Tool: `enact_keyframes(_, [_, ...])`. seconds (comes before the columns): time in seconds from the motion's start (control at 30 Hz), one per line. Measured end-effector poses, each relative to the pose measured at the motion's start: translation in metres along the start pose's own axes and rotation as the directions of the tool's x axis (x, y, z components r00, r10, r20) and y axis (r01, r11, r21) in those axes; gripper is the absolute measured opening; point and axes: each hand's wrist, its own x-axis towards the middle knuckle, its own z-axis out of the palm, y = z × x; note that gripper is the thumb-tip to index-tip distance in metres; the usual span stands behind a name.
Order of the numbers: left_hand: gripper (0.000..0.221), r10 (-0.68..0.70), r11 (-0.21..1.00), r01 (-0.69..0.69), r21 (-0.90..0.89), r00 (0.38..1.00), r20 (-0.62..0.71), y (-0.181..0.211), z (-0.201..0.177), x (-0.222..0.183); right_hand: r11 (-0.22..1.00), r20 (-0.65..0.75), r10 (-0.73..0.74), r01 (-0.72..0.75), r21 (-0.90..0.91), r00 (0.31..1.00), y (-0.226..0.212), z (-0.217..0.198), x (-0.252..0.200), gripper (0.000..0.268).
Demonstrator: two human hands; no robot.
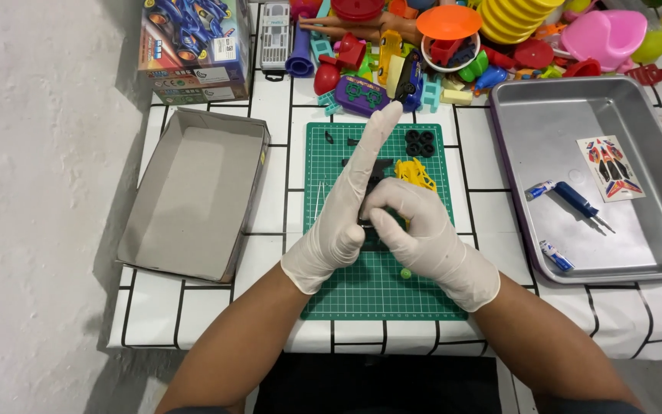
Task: Assembling a mini 4WD toy car by fitting gears, axles, and chassis components together on an assembly mat.
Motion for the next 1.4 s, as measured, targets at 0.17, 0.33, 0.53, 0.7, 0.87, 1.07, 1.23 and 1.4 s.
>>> enact_keyframes(0.17, [0.114, 0.07, 0.859, -0.136, 0.494, 0.986, 0.15, -0.02, -0.009, -0.004, 0.991, -0.232, -0.107, 0.123, 0.06, 0.967, -0.005, 0.001, -0.002, 0.032])
enact_keyframes(0.33, [0.112, 0.036, 0.655, -0.174, 0.735, 0.979, 0.199, -0.013, -0.02, 0.001, 0.987, -0.375, -0.136, 0.156, 0.025, 0.917, -0.002, -0.008, -0.005, 0.029])
enact_keyframes(0.53, [0.071, -0.127, -0.006, -0.011, 1.0, 0.992, 0.01, -0.018, -0.002, 0.014, 0.897, -0.253, -0.312, 0.196, -0.397, 0.916, -0.005, -0.008, 0.005, 0.018])
enact_keyframes(0.7, [0.061, -0.182, -0.275, 0.005, 0.962, 0.982, -0.057, -0.015, 0.008, 0.015, 0.754, -0.172, -0.29, 0.115, -0.646, 0.941, -0.003, 0.001, 0.002, 0.024])
enact_keyframes(0.87, [0.063, -0.208, -0.318, 0.105, 0.942, 0.962, -0.177, -0.019, 0.007, 0.014, 0.773, -0.174, -0.25, 0.088, -0.628, 0.952, -0.01, 0.002, 0.001, 0.024])
enact_keyframes(1.07, [0.061, -0.273, -0.397, 0.124, 0.909, 0.93, -0.246, -0.031, 0.018, 0.01, 0.809, -0.257, -0.25, 0.055, -0.586, 0.934, -0.005, 0.013, 0.002, 0.012])
enact_keyframes(1.23, [0.072, -0.402, -0.223, 0.168, 0.96, 0.881, -0.248, -0.038, 0.02, 0.008, 0.862, -0.278, -0.144, -0.018, -0.507, 0.95, 0.008, 0.013, -0.001, 0.008])
enact_keyframes(1.4, [0.068, -0.399, -0.236, 0.179, 0.955, 0.878, -0.263, -0.03, 0.022, 0.012, 0.841, -0.208, -0.173, 0.035, -0.54, 0.963, 0.012, 0.014, -0.004, 0.012])
